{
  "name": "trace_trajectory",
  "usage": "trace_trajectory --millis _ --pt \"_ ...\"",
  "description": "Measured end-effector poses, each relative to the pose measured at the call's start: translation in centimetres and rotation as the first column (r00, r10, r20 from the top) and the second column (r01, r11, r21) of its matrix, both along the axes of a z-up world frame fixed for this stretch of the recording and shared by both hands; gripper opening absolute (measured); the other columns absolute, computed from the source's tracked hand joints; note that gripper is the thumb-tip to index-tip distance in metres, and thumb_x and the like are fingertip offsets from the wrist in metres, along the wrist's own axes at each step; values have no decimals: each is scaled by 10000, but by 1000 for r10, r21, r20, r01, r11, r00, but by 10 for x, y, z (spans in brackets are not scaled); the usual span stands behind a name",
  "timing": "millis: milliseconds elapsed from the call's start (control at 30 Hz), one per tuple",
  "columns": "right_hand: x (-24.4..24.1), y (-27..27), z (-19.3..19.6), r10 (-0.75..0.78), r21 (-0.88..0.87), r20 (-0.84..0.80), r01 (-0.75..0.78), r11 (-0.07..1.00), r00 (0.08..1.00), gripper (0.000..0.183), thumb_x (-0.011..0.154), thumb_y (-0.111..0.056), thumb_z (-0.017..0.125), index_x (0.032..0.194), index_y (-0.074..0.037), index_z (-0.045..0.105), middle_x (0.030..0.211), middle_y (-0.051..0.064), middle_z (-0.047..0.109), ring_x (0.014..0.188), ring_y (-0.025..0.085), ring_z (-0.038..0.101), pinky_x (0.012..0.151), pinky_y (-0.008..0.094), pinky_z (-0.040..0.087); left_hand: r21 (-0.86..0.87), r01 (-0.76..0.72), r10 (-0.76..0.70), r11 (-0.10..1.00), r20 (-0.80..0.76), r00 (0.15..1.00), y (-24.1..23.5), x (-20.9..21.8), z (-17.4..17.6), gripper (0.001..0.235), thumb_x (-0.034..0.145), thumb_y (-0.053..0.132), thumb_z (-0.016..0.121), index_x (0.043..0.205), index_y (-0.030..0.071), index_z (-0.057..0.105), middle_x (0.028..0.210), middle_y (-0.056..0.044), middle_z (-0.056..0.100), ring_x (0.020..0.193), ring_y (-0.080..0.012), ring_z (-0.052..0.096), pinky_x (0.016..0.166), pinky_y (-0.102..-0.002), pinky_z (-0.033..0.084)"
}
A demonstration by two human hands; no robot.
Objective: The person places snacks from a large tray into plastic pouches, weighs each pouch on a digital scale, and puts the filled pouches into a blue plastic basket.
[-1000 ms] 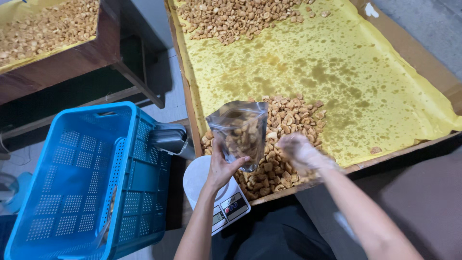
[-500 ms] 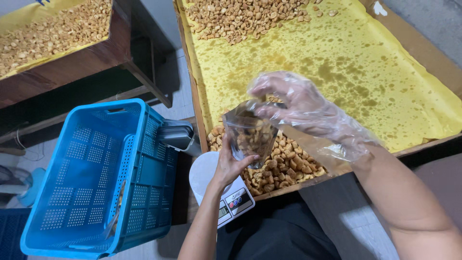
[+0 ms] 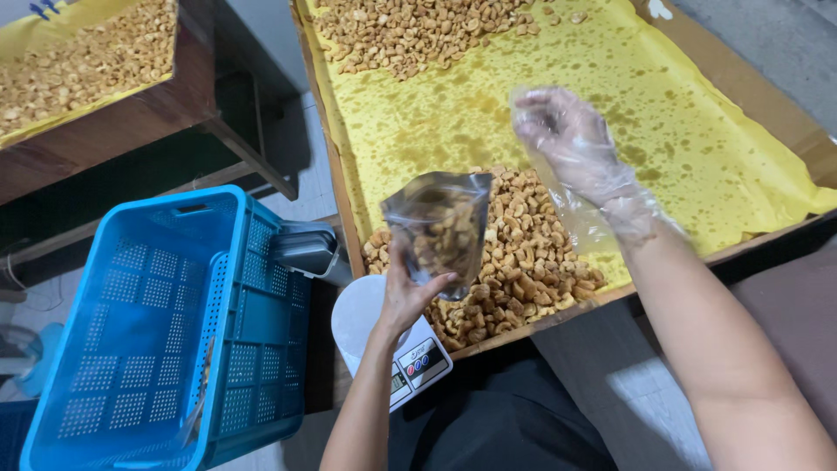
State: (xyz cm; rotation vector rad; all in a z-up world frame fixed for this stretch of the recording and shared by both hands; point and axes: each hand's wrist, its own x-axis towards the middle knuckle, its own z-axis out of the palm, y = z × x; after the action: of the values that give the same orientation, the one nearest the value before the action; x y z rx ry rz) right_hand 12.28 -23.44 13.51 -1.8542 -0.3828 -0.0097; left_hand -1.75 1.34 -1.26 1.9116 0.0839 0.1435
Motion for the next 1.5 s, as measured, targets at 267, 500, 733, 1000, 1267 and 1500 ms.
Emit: trace_trajectory --millis 267,500,733,1000,1267,1500 --pt "18 -45 -126 -171 -422 -520 -77 903 837 382 970 -219 609 1348 -173 632 1249 156 703 796 211 696 689 380 582 -101 -24 39 995 153 987 32 -19 -1 943 726 181 888 1458 45 308 1377 -204 545 1268 -310 593 1088 -430 493" --pt "28 4 -160 -245 -393 -747 -112 913 618 339 1058 -228 458 1376 -251 572 1346 134 619 691 284 544 610 391 493 -122 -45 55 991 77 996 32 -17 2 954 704 156 892 1440 31 298 1351 -178 564 1246 -280 601 1088 -415 480" --pt "28 50 -204 215 -938 -27 -99 332 976 283 1149 -272 423 1343 -157 594 1147 109 715 944 248 626 837 441 503 -83 -75 77 994 14 997 35 -15 -1 948 710 171 890 1442 27 305 1349 -184 573 1249 -290 602 1079 -420 479" --pt "-6 -11 -127 40 -106 -708 -162 981 705 421 939 -278 636 1330 -124 607 1359 76 632 1206 164 574 1082 418 396 -88 -52 54 995 27 998 30 -13 -7 988 706 213 892 1457 25 279 1355 -186 571 1268 -297 593 1102 -417 467" --pt "-22 -36 -13 417 431 -398 -235 871 817 370 772 -153 829 1104 -28 723 1059 168 746 1042 299 690 952 493 566 68 -21 15 997 82 997 12 -8 -3 1012 680 266 902 1472 23 321 1357 -183 580 1302 -315 543 1116 -437 383" --pt "-28 38 107 659 -541 90 -519 662 747 250 838 -321 747 1039 -172 753 970 52 749 927 203 698 788 368 552 74 2 -10 997 112 994 8 -11 6 916 691 293 919 1406 45 404 1378 -185 567 1313 -306 549 1103 -425 439"
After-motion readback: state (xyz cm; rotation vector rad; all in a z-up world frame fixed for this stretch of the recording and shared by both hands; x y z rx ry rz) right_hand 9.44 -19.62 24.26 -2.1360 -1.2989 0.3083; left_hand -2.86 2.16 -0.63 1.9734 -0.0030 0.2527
